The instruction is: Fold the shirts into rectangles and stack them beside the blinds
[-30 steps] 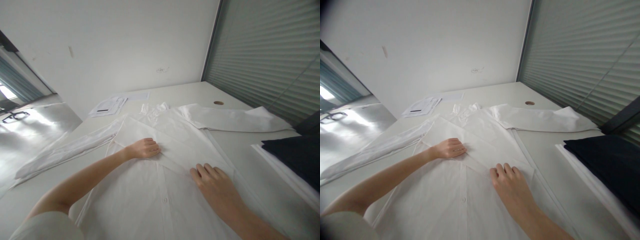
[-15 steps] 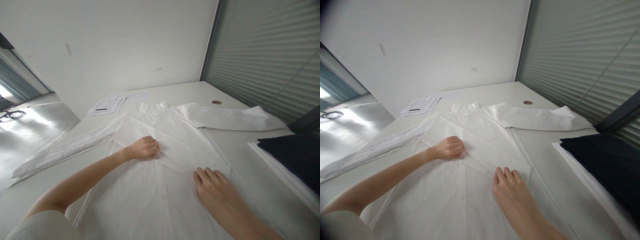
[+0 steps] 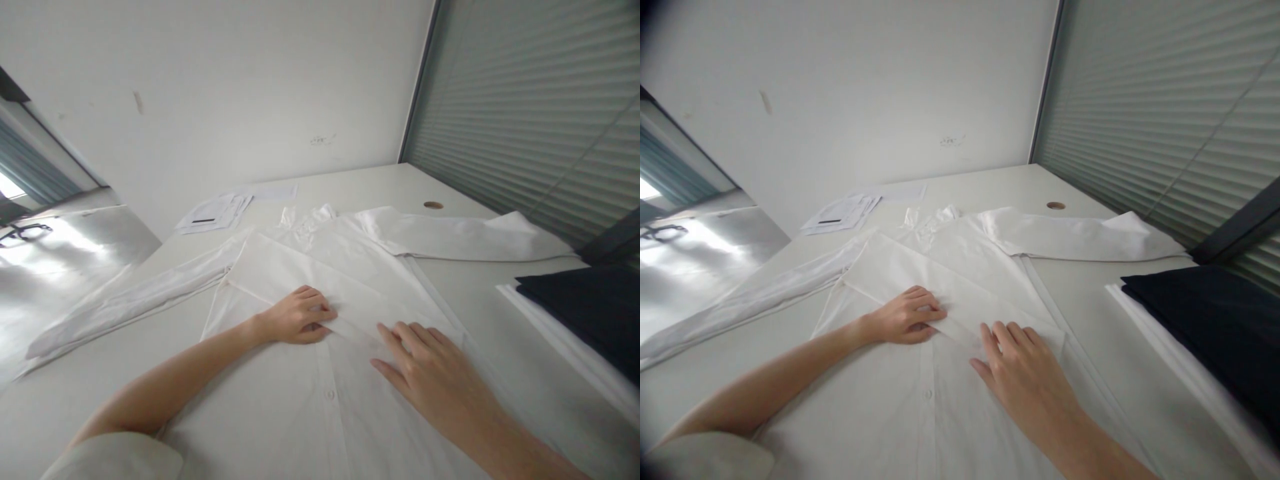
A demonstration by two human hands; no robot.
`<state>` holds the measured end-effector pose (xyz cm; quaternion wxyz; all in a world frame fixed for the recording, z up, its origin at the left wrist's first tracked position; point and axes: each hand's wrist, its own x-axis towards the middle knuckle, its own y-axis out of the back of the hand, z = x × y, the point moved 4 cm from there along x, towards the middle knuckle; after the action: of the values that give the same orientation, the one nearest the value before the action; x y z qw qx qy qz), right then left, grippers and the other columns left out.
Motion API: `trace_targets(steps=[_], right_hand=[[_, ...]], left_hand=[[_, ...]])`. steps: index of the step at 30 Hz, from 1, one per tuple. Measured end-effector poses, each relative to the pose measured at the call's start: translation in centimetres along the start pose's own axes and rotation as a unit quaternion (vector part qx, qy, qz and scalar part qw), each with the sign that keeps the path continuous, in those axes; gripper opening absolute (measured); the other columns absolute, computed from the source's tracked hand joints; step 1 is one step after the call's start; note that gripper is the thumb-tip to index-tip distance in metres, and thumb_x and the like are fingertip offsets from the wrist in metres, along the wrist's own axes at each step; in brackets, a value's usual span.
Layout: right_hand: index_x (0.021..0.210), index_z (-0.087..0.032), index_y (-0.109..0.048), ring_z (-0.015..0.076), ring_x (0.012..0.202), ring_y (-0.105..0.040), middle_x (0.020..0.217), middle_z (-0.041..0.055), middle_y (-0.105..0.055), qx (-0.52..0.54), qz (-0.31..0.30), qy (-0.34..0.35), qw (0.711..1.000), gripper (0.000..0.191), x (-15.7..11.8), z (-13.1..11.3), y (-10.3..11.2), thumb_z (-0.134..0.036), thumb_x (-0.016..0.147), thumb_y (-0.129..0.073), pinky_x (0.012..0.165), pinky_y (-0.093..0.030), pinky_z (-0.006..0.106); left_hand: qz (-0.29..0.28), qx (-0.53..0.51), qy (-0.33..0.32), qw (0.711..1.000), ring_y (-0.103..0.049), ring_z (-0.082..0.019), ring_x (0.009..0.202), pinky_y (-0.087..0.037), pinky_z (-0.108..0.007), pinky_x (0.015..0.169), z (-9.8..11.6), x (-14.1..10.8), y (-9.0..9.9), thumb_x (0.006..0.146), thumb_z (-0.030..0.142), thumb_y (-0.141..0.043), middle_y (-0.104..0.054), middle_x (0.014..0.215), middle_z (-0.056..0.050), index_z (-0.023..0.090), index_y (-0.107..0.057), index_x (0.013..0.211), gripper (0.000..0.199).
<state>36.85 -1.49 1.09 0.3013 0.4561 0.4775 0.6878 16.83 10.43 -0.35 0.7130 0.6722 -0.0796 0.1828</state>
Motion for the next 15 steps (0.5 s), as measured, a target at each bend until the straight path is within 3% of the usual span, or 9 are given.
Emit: trace_targets(steps=[3, 7, 11, 15], right_hand=[[0.14, -0.006, -0.05, 0.0292, 0.107, -0.062, 0.121, 0.0198, -0.065, 0.063, 0.022, 0.029, 0.997, 0.06, 1.2, -0.4, -0.6, -0.049, 0.098, -0.049, 0.088, -0.051, 0.043], [0.145, -0.002, -0.043, 0.0332, 0.137, -0.044, 0.146, 0.0245, -0.049, 0.106, -0.008, 0.064, 0.992, 0.075, 2.9, -1.7, -3.3, -0.06, 0.099, -0.038, 0.108, -0.041, 0.05], [0.154, -0.005, -0.029, 0.0339, 0.145, -0.032, 0.153, 0.0236, -0.039, 0.124, -0.04, 0.084, 0.988, 0.084, 3.4, -2.4, -5.5, -0.066, 0.096, -0.037, 0.114, -0.031, 0.056], [0.158, -0.007, -0.018, 0.0327, 0.146, -0.03, 0.156, 0.0225, -0.035, 0.126, -0.054, 0.097, 0.986, 0.088, 2.2, -1.8, -5.8, -0.066, 0.096, -0.038, 0.114, -0.033, 0.055]], left_hand=[[-0.008, -0.012, 0.013, 1.0, -0.06, -0.023, 0.096, -0.046, -0.039, 0.091, -0.1, 0.0, -0.1, 0.095, 0.034, -0.054, -0.067, 0.103, -0.012, 0.016, -0.065, 0.118, 0.031], [-0.016, -0.034, 0.033, 0.999, -0.059, -0.023, 0.095, -0.046, -0.039, 0.091, -0.1, 0.0, -0.1, 0.096, 0.034, -0.054, -0.066, 0.103, -0.012, 0.016, -0.066, 0.119, 0.031], [-0.025, -0.063, 0.055, 0.996, -0.059, -0.023, 0.097, -0.045, -0.038, 0.093, -0.3, -0.3, 0.0, 0.095, 0.034, -0.057, -0.065, 0.105, -0.011, 0.017, -0.065, 0.123, 0.034], [-0.033, -0.103, 0.073, 0.992, -0.058, -0.023, 0.102, -0.044, -0.038, 0.096, -0.9, -0.5, -0.1, 0.093, 0.037, -0.061, -0.064, 0.109, -0.012, 0.019, -0.065, 0.126, 0.037]])
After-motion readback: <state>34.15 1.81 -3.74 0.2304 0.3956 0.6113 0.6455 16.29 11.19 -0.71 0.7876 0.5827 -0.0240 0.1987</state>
